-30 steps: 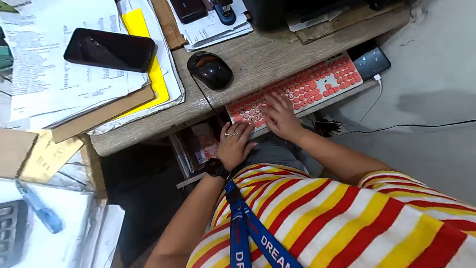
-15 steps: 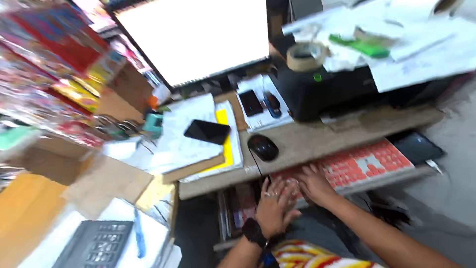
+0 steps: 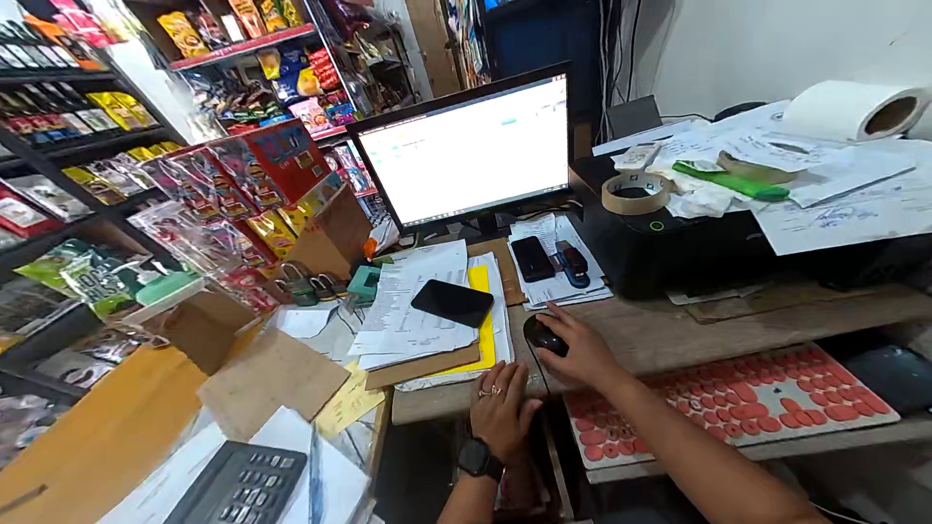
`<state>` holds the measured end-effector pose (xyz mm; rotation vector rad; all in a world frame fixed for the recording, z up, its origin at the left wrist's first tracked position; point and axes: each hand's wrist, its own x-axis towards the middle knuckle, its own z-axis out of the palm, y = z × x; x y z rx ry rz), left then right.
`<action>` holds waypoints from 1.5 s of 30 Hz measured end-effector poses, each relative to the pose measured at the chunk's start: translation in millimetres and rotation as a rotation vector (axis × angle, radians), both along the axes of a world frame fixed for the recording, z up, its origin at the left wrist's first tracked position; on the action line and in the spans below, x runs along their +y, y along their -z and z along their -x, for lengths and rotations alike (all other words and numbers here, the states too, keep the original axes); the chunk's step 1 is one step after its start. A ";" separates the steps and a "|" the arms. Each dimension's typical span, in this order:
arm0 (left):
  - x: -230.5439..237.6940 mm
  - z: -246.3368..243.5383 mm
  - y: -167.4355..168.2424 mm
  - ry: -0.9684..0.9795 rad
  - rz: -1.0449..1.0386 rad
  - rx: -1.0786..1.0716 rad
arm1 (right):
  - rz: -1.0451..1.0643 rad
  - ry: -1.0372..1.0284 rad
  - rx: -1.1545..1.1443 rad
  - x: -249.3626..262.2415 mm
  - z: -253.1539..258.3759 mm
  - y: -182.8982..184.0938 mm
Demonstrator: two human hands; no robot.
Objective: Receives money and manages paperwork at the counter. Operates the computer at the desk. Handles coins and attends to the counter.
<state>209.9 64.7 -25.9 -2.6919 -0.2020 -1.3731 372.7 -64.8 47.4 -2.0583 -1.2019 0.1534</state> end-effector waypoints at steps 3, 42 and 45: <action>1.5 -2.4 4.1 -0.015 -0.048 -0.018 | -0.087 -0.003 -0.047 -0.9 0.4 6.0; 3.5 -1.1 6.5 -0.016 -0.065 -0.018 | -0.172 -0.008 0.022 -8.4 4.7 6.7; 4.9 0.1 7.0 -0.023 -0.061 -0.017 | -0.162 -0.011 0.011 -6.1 4.9 7.3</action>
